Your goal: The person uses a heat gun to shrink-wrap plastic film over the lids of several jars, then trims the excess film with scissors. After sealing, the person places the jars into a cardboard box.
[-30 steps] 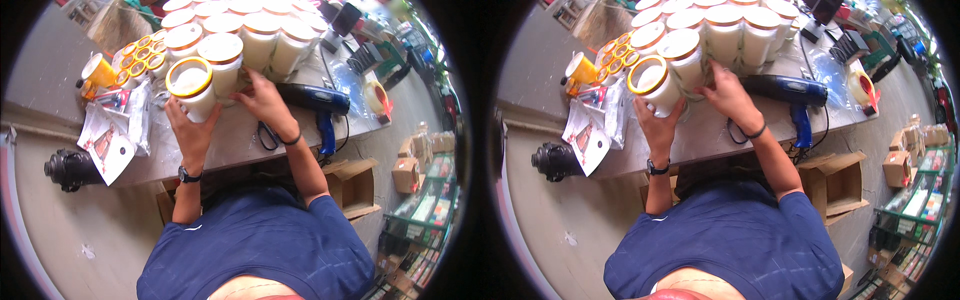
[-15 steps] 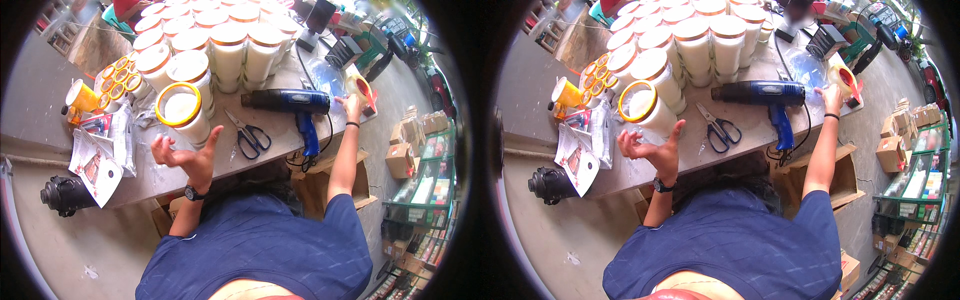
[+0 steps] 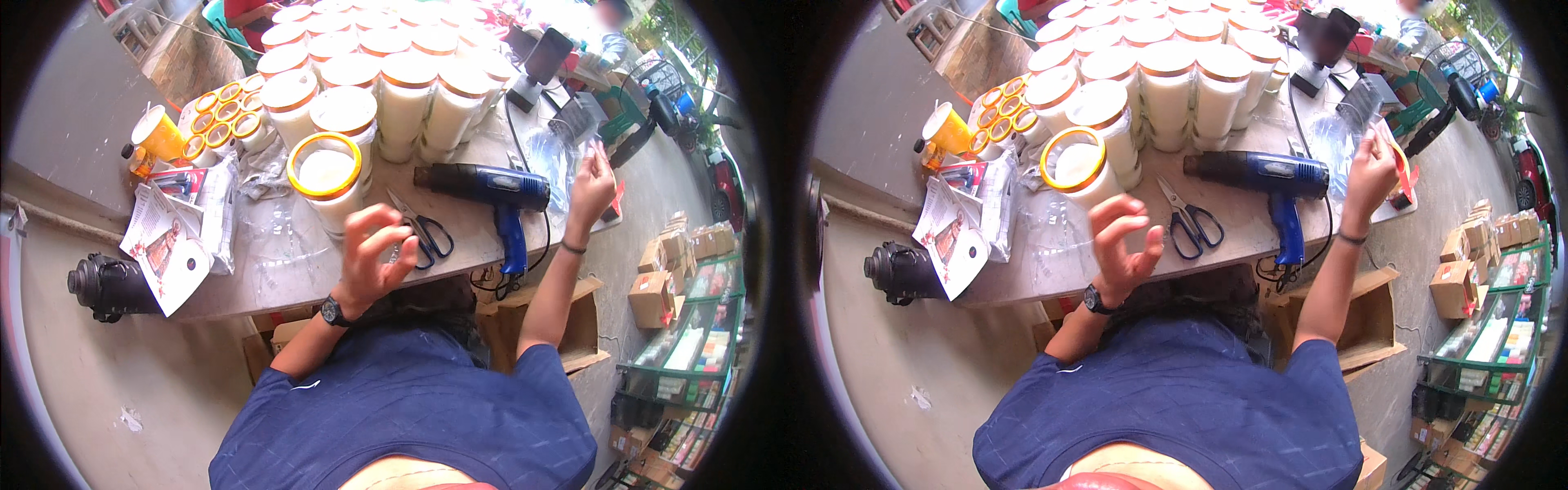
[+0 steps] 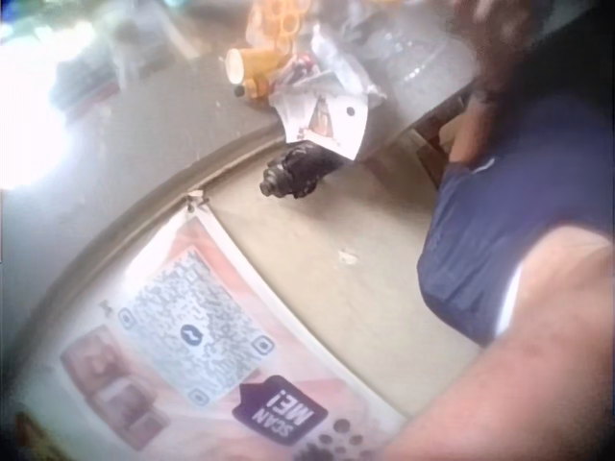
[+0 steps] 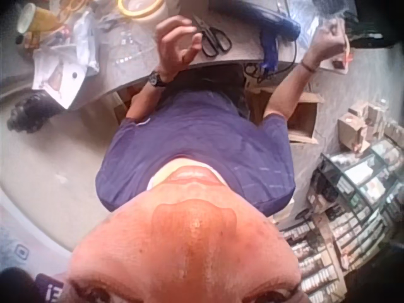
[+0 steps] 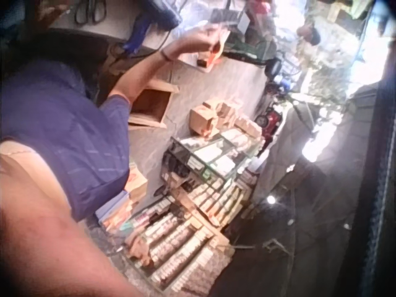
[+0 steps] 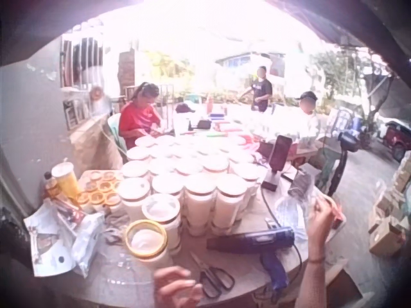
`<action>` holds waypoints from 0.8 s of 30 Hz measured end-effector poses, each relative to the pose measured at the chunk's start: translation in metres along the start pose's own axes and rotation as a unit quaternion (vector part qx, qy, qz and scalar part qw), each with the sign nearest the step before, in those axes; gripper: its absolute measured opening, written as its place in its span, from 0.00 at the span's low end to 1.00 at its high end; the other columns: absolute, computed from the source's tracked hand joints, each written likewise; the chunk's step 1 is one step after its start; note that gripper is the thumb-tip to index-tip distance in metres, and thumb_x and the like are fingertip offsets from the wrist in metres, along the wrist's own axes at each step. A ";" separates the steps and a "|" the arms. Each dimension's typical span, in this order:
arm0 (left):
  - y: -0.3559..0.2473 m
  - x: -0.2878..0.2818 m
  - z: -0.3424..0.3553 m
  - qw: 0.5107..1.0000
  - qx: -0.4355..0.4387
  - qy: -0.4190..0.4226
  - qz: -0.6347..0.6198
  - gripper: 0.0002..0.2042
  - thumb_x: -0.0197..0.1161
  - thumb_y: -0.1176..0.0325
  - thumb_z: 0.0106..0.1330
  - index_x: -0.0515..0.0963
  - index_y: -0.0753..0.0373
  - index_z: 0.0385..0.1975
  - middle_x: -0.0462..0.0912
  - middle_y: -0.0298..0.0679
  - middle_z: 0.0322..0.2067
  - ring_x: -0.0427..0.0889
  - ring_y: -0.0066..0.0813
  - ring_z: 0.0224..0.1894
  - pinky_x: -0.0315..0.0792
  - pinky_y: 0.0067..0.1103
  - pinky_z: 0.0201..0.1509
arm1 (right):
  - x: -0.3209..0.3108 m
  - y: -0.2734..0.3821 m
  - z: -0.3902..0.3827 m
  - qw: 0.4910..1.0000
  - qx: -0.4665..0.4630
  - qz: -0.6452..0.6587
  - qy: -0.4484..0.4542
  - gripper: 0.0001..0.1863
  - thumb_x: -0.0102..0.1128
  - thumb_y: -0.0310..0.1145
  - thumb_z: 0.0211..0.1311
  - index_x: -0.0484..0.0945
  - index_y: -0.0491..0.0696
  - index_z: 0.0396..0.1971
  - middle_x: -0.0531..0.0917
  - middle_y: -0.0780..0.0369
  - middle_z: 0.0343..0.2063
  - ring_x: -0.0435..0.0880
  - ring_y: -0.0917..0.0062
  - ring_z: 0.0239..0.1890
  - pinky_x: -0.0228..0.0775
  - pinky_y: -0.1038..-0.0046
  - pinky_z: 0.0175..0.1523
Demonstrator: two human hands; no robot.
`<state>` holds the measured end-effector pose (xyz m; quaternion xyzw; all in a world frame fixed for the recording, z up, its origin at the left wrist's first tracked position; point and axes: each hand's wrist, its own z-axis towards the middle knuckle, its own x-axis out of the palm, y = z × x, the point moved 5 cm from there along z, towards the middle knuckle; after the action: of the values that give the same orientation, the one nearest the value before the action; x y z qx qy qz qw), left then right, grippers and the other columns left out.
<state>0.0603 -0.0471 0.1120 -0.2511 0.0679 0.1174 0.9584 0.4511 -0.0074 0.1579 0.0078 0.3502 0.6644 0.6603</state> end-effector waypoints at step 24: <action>-0.006 0.010 0.062 0.940 -0.266 0.033 -0.211 0.37 0.67 0.89 0.55 0.60 0.65 0.66 0.62 0.43 0.62 0.84 0.40 0.50 0.85 0.24 0.49 | 0.035 0.150 -0.199 0.885 -0.107 0.091 0.444 0.12 0.65 0.29 0.56 0.76 0.37 0.35 0.79 0.47 0.35 0.79 0.53 0.38 0.73 0.57 0.47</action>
<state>0.0755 -0.0197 0.1661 -0.5092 0.0108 -0.0818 0.8567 0.2221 -0.0497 0.0637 -0.3265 0.5311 0.6893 0.3692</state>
